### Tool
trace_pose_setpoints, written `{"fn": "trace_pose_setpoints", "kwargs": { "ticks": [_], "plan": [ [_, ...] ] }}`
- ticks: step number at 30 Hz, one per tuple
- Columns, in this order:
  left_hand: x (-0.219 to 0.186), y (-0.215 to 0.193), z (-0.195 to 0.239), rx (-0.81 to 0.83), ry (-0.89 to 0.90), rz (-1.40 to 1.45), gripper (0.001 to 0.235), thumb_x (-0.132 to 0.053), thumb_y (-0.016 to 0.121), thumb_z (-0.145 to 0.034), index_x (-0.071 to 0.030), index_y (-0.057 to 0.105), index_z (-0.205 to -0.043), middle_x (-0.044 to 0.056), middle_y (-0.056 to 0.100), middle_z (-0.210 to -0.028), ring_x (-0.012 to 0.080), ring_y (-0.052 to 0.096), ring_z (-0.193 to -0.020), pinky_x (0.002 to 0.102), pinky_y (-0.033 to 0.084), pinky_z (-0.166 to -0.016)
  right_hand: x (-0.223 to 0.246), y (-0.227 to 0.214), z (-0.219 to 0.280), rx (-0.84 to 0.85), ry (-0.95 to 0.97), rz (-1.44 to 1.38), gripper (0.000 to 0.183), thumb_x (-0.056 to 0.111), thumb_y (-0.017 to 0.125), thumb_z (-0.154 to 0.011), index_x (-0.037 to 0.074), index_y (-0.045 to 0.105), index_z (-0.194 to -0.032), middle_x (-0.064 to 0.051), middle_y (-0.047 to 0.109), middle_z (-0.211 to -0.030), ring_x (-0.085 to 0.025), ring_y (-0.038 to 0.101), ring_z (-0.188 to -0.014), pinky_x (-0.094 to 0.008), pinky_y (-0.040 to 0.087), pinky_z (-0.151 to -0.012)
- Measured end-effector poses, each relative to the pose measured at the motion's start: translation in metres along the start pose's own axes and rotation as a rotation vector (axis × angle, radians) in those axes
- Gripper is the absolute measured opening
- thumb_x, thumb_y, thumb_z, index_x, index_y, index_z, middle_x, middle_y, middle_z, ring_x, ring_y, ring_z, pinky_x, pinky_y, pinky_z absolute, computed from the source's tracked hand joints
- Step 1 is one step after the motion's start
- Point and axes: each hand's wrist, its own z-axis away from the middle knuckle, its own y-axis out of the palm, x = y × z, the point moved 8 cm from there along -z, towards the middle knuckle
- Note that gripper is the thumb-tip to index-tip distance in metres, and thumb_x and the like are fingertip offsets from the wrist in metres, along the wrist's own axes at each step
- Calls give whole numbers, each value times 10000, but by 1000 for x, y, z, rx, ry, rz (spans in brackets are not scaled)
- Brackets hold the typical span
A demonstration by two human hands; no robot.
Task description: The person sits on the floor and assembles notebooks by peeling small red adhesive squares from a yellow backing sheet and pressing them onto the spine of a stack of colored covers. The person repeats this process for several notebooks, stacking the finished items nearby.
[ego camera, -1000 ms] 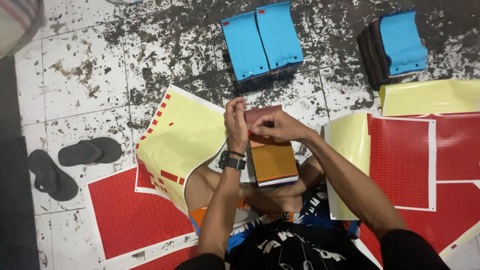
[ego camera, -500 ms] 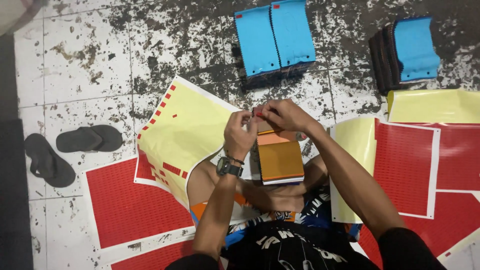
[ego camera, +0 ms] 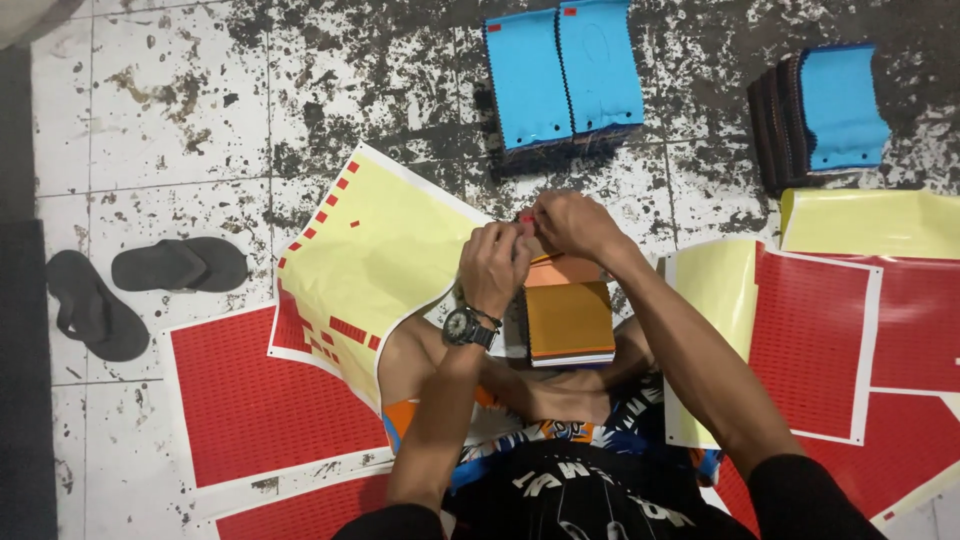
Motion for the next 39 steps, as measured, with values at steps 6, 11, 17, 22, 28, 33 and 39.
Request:
{"fn": "trace_pose_setpoints", "kwargs": {
  "ticks": [6, 11, 17, 22, 28, 33, 39],
  "plan": [
    [-23, -21, -10, -56, 75, -234, 275, -213, 571, -836, -271, 707, -1067, 1, 565, -910, 255, 628, -838, 395, 536, -631, 16, -8, 6, -75, 86, -5, 221, 317, 572, -940, 136, 690, -986, -161, 706, -1008, -425, 731, -958, -536, 598, -810],
    [-31, -34, -17, -54, 68, -269, 285, -221, 560, -842, -285, 711, -1075, 3, 561, -895, 264, 627, -845, 408, 533, -636, 19, -32, 6, -269, -49, 102, 253, 282, 727, -879, 103, 693, -1055, -164, 639, -1041, -434, 697, -987, -542, 591, -813],
    [-5, -13, -11, 28, -52, 5, 304, -160, 566, -856, -228, 712, -1115, 3, 584, -949, 282, 656, -858, 392, 556, -673, 18, -39, 22, -424, -239, 51, 109, 184, 799, -830, 120, 746, -901, -116, 662, -837, -396, 694, -834, -504, 577, -709],
    [17, -19, -14, -95, -258, 309, 202, -115, 626, -855, -206, 721, -1009, -15, 625, -911, 220, 687, -830, 343, 572, -700, 29, -42, 48, -781, -433, 240, 185, 263, 796, -846, 190, 675, -726, 13, 640, -745, -227, 665, -721, -365, 553, -620],
    [32, -17, -21, -173, -499, 696, 120, -118, 657, -910, -111, 720, -1012, 87, 697, -966, 213, 697, -823, 289, 580, -680, 52, -50, 75, -768, -492, 360, 160, 222, 762, -854, 172, 645, -756, 18, 599, -786, -191, 621, -748, -319, 533, -630],
    [16, 9, -41, 86, -563, 863, 383, -323, 400, -1051, -90, 661, -1207, 170, 629, -1203, 312, 560, -1215, 437, 371, -1110, 69, -61, 73, -39, -360, -515, 219, 168, 758, -885, 37, 730, -1058, -218, 736, -965, -419, 717, -935, -506, 570, -831],
    [7, 29, -49, 161, -460, 765, 480, -362, 262, -1097, -106, 650, -1220, 155, 622, -1209, 327, 557, -1246, 427, 296, -1164, 49, -45, 64, -58, -299, -736, 165, 194, 735, -943, 78, 781, -1052, -131, 760, -865, -223, 727, -770, -375, 570, -746]
  ]
}}
